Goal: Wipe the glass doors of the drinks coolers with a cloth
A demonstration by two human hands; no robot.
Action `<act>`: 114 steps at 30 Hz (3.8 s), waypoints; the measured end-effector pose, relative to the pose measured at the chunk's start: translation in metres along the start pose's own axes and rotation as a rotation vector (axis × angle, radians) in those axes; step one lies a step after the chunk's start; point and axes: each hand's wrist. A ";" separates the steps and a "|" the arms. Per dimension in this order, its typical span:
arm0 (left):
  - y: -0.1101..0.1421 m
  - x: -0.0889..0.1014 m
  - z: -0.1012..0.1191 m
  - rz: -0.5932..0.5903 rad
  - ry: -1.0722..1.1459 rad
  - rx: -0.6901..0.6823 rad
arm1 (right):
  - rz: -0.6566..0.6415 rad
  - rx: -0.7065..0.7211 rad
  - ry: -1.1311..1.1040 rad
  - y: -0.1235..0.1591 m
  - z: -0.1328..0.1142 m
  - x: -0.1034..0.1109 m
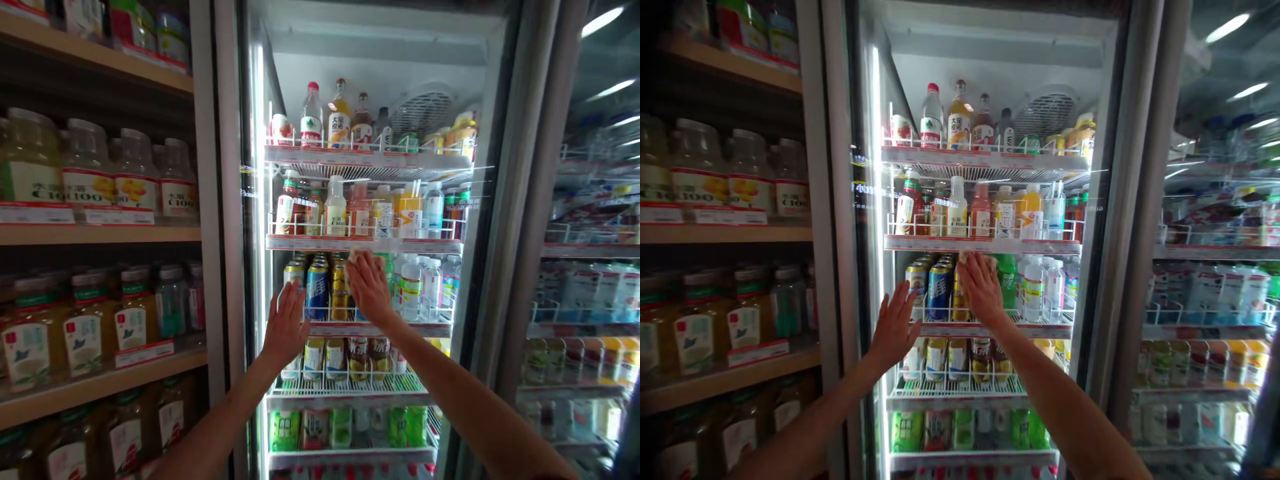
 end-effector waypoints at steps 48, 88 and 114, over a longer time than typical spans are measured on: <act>-0.037 -0.041 0.082 0.056 0.145 -0.097 | 0.195 -0.554 0.211 0.113 0.153 0.063; 0.089 0.029 -0.051 -0.269 -0.130 0.138 | -0.161 0.183 -0.231 0.020 -0.070 -0.026; 0.107 -0.002 0.020 -0.268 0.080 -0.082 | -0.181 0.089 -0.203 0.111 -0.047 -0.010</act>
Point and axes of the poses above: each hand's wrist, its own y-axis away from the middle knuckle, its own x-axis out of the back of the hand, z = x × y, and after that the axes turned 8 degrees about z, right-handed
